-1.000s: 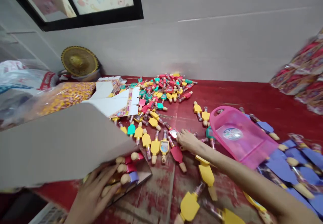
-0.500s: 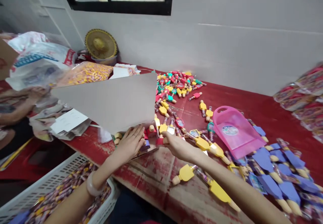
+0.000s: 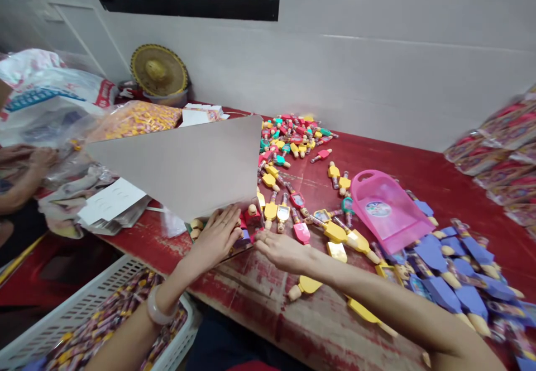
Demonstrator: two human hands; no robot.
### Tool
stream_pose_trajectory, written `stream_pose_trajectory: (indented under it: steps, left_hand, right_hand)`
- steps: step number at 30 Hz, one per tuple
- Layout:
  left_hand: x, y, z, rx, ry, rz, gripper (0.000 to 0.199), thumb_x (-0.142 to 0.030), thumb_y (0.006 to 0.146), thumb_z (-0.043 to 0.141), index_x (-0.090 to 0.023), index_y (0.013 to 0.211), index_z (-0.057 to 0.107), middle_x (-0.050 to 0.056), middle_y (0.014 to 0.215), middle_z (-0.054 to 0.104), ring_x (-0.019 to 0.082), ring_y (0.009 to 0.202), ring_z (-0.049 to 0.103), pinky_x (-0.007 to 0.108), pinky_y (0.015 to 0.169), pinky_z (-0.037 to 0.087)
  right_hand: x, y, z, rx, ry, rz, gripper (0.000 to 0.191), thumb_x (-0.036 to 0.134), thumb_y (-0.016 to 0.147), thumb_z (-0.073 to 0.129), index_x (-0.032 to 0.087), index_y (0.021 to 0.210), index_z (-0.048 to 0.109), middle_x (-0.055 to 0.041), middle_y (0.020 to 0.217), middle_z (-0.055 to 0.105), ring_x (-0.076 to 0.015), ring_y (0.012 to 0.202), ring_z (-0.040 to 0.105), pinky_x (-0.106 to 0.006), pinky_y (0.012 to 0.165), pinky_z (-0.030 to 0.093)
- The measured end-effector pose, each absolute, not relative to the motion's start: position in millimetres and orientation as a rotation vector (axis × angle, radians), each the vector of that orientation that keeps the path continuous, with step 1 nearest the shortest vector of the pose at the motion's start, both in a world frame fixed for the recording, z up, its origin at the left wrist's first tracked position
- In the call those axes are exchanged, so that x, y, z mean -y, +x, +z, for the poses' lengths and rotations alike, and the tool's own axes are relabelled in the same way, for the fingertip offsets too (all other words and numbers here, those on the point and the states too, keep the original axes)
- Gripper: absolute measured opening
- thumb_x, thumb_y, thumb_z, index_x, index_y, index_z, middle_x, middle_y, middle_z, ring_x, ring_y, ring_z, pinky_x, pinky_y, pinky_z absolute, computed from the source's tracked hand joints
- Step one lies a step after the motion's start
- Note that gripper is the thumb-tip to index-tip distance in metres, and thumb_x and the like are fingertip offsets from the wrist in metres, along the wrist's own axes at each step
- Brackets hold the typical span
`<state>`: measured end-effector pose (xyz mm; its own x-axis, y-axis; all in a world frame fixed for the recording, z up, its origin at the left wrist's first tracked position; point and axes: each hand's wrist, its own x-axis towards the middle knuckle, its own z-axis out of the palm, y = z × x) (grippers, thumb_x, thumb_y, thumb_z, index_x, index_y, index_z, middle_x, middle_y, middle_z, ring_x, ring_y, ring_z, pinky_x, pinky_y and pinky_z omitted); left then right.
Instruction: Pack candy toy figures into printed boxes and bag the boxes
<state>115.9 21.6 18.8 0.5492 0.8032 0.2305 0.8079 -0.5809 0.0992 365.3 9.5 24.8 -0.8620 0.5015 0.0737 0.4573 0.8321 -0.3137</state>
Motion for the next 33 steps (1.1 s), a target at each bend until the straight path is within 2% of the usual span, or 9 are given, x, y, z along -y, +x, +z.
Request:
stream_pose_trajectory:
  steps: [2,7,12,14,20,23,26,29,33]
  left_hand:
    - [-21.2,115.5,18.7,1.432,-2.743,-0.392,0.055,-0.036,0.107,0.028,-0.008,0.153,0.038,0.016,0.161,0.039,0.025,0.151,0.035,0.05,0.124,0.028]
    - [-21.5,115.2,16.4,1.414,-2.737,-0.424,0.055,-0.036,0.107,0.028,-0.011,0.155,0.038,0.016,0.16,0.041,0.024,0.15,0.037,0.049,0.124,0.028]
    - [-25.3,117.0,13.2,1.379,-2.764,-0.415,0.056,-0.037,0.107,0.029,-0.013,0.156,0.036,0.016,0.161,0.038,0.025,0.151,0.035,0.051,0.124,0.028]
    - [-27.4,115.4,13.2,1.387,-2.758,-0.405,0.055,-0.036,0.106,0.03,-0.013,0.157,0.035,0.015,0.162,0.038,0.025,0.151,0.035,0.051,0.124,0.028]
    - [-28.4,114.1,29.3,1.397,-2.754,-0.386,0.054,-0.035,0.106,0.033,-0.014,0.156,0.037,0.016,0.161,0.039,0.026,0.149,0.039,0.05,0.12,0.035]
    - [-31.2,130.8,37.2,1.232,-2.817,-0.417,0.049,-0.028,0.104,0.035,-0.018,0.151,0.045,0.012,0.162,0.038,0.025,0.152,0.033,0.05,0.123,0.031]
    - [-41.6,153.5,37.7,1.204,-2.847,-0.353,0.046,-0.023,0.101,0.041,-0.012,0.143,0.054,0.016,0.157,0.045,0.028,0.149,0.038,0.051,0.123,0.03]
    - [-52.0,162.7,36.7,1.248,-2.868,-0.296,0.045,-0.018,0.096,0.046,-0.007,0.139,0.057,0.019,0.153,0.05,0.029,0.145,0.045,0.049,0.122,0.032]
    - [-41.5,135.7,41.3,1.232,-2.876,-0.537,0.041,-0.022,0.1,0.045,-0.014,0.137,0.059,0.013,0.152,0.053,0.027,0.144,0.045,0.049,0.12,0.036]
  right_hand:
    - [-1.0,367.5,19.5,2.849,-0.68,0.41,0.04,-0.006,0.089,0.033,0.01,0.118,0.056,-0.0214,0.129,0.06,-0.024,0.126,0.056,-0.039,0.104,0.049]
    - [-2.1,379.7,16.5,2.812,-0.704,0.526,0.039,-0.005,0.09,0.034,0.013,0.118,0.055,-0.0175,0.128,0.062,-0.0213,0.123,0.057,-0.036,0.101,0.05]
    - [-51.6,357.0,32.5,2.721,-1.093,0.811,0.029,-0.001,0.085,0.048,0.016,0.107,0.057,-0.0059,0.095,0.067,-0.0157,0.078,0.062,-0.025,0.069,0.049]
    - [-71.4,340.2,39.4,2.686,-1.171,0.858,0.022,0.002,0.085,0.054,0.016,0.102,0.059,-0.0038,0.088,0.067,-0.0148,0.073,0.06,-0.024,0.064,0.045]
    - [-61.6,367.4,36.1,2.259,-1.44,0.594,0.038,0.016,0.094,0.054,0.019,0.132,0.049,-0.0106,0.115,0.068,-0.0191,0.091,0.067,-0.028,0.078,0.049]
    - [-31.5,416.0,7.3,1.898,-1.95,0.326,0.034,0.032,0.1,0.05,0.016,0.13,0.048,-0.0142,0.107,0.071,-0.0259,0.093,0.07,-0.033,0.078,0.051]
    - [-1.5,443.3,-36.4,1.938,-2.33,0.232,0.045,0.028,0.091,0.059,0.009,0.132,0.05,-0.0181,0.097,0.072,-0.0325,0.089,0.071,-0.035,0.072,0.052]
    - [22.1,446.9,-65.0,1.986,-2.306,0.276,0.054,0.017,0.087,0.053,0.013,0.141,0.051,-0.0153,0.098,0.073,-0.0294,0.081,0.072,-0.036,0.069,0.055]
    - [45.0,446.3,-38.4,1.883,-1.946,0.19,0.043,0.026,0.097,0.041,0.022,0.135,0.06,-0.0111,0.108,0.074,-0.0266,0.093,0.072,-0.038,0.079,0.058]
